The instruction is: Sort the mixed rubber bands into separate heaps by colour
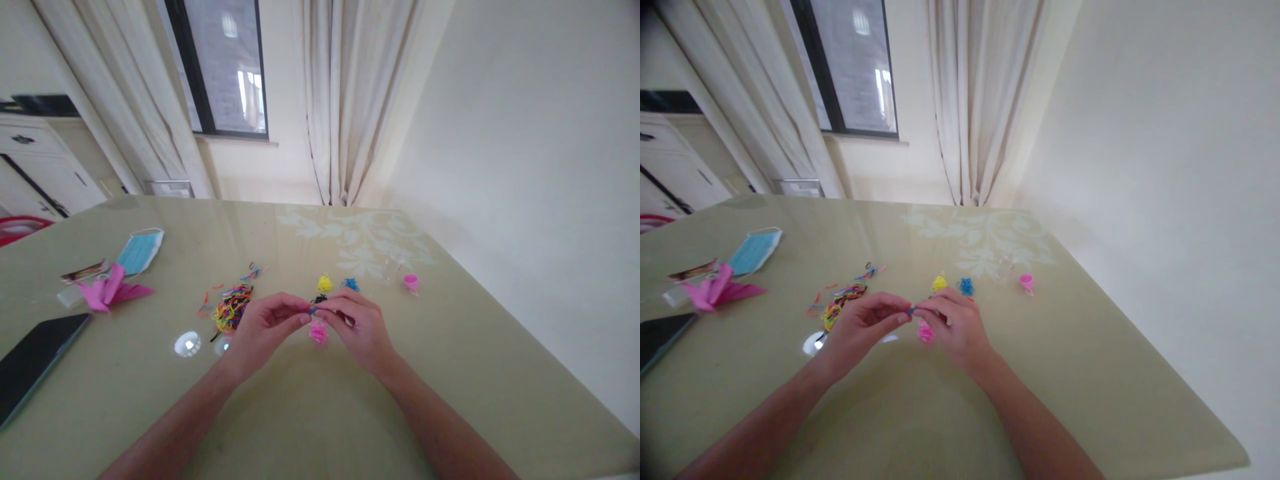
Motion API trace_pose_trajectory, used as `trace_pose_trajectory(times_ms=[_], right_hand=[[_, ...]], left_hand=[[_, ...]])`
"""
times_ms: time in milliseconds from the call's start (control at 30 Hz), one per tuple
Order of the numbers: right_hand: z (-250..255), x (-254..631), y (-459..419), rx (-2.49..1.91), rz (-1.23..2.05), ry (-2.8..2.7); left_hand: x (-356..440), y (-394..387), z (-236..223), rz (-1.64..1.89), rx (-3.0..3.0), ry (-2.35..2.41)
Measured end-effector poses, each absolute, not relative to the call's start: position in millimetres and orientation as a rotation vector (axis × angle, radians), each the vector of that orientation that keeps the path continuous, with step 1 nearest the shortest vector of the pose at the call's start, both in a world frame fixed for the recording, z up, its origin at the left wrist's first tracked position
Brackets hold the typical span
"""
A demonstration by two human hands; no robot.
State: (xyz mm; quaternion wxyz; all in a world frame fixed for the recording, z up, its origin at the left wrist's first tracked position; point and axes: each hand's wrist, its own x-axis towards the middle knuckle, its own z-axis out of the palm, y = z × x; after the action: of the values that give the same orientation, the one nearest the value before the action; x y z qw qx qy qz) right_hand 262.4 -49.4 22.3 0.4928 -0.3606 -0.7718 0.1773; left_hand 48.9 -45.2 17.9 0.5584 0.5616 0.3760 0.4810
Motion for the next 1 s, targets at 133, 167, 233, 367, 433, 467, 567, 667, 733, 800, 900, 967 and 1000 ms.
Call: trace_pose_trajectory(times_ms=[133,167,233,367,433,467,567,667,733,800,900,967,1000], right_hand=[[27.6,263.5,-50.0,-0.867,0.531,-1.866],[28.5,263.7,-50.1,-0.865,0.559,-1.869],[29.6,264.3,-50.5,-0.873,0.609,-1.878],[30.2,265.4,-50.9,-0.865,0.655,-1.888],[30.5,265.8,-51.1,-0.86,0.667,-1.892],[30.7,265.8,-51.2,-0.863,0.672,-1.895],[31.5,265.7,-51.3,-0.864,0.686,-1.906],[32.3,265.5,-51.4,-0.879,0.675,-1.887],[33.0,265.8,-51.7,-0.903,0.651,-1.861],[34.0,266.4,-52.4,-0.921,0.645,-1.847],[36.4,267.5,-53.8,-0.928,0.667,-1.833],[38.1,268.3,-54.3,-0.926,0.692,-1.812],[38.7,268.9,-54.1,-0.92,0.708,-1.795]], left_hand=[[47.9,-48.3,22.0,1.108,1.353,0.883],[48.0,-49.2,22.4,1.098,1.36,0.874],[48.4,-50.5,22.1,1.081,1.371,0.85],[49.5,-51.7,20.0,1.103,1.389,0.837],[49.8,-51.9,21.1,1.099,1.431,0.848],[49.9,-52.1,22.4,1.095,1.456,0.856],[49.8,-52.5,27.0,1.089,1.5,0.894],[50.0,-52.7,28.9,1.095,1.48,0.925],[50.3,-52.5,28.1,1.105,1.453,0.935],[50.5,-52.2,26.9,1.109,1.434,0.941],[49.8,-51.4,26.4,1.113,1.425,0.934],[48.9,-50.8,26.8,1.128,1.431,0.929],[48.5,-50.7,27.2,1.137,1.436,0.931]])
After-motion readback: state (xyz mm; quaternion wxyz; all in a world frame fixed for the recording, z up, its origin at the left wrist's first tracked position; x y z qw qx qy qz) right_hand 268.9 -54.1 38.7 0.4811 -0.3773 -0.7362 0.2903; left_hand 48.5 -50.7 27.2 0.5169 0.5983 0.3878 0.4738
